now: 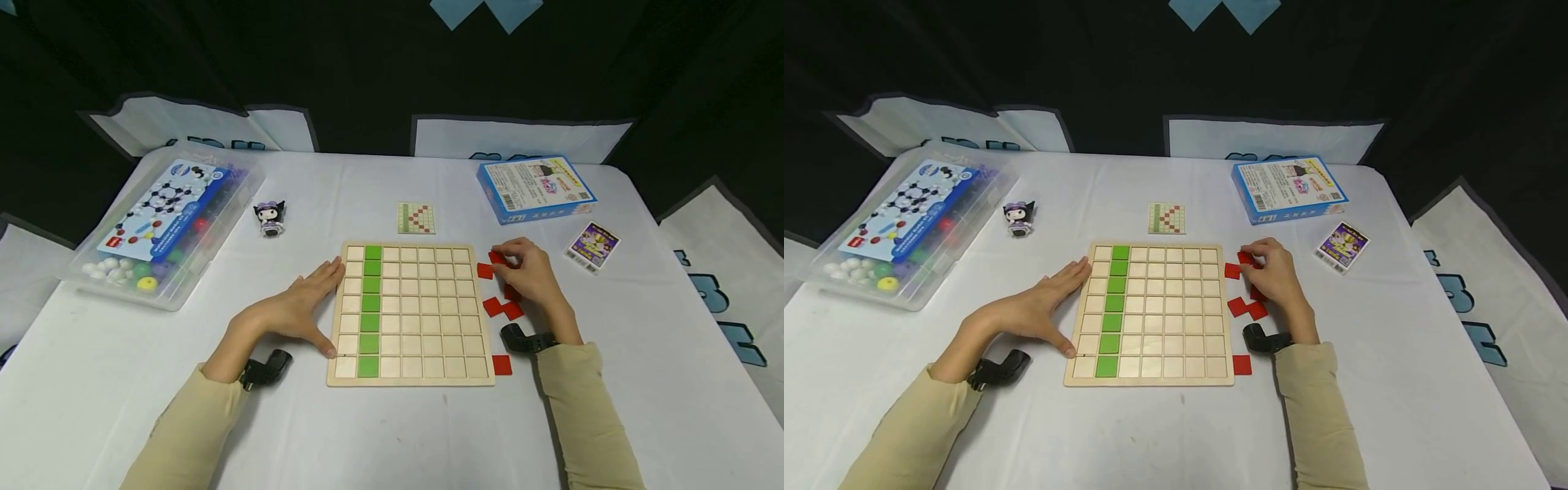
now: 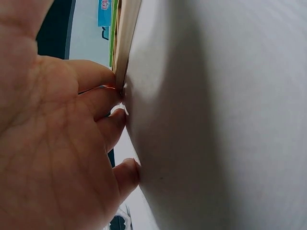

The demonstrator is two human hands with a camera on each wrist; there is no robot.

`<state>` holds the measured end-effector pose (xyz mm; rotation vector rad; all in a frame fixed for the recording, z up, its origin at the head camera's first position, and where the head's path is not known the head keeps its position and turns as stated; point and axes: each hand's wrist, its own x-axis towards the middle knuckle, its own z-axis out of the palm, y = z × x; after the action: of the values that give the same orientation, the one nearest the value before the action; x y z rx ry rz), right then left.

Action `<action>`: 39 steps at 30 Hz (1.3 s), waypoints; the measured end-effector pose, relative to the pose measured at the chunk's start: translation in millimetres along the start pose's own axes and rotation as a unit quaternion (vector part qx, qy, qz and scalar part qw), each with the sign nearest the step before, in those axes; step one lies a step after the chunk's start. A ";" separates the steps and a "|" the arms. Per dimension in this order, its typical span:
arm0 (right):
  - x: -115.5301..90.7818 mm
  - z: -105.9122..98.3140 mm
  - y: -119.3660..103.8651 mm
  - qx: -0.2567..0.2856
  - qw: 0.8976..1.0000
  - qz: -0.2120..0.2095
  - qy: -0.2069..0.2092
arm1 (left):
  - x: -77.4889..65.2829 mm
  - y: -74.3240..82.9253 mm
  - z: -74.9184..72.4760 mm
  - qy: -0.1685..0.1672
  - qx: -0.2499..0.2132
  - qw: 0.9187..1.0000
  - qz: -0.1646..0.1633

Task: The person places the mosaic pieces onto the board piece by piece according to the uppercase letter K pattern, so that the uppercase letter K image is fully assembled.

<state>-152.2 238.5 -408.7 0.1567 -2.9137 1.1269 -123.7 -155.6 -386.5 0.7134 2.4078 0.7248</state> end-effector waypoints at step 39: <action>-6.3 -1.6 -7.0 0.076 0.997 0.004 0.027 | 0.1 -1.5 -0.1 -0.001 0.003 1.000 -0.001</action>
<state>-145.3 234.9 -403.1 0.1155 -2.7837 1.3335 -124.3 -156.6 -387.4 0.7146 2.4095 0.7149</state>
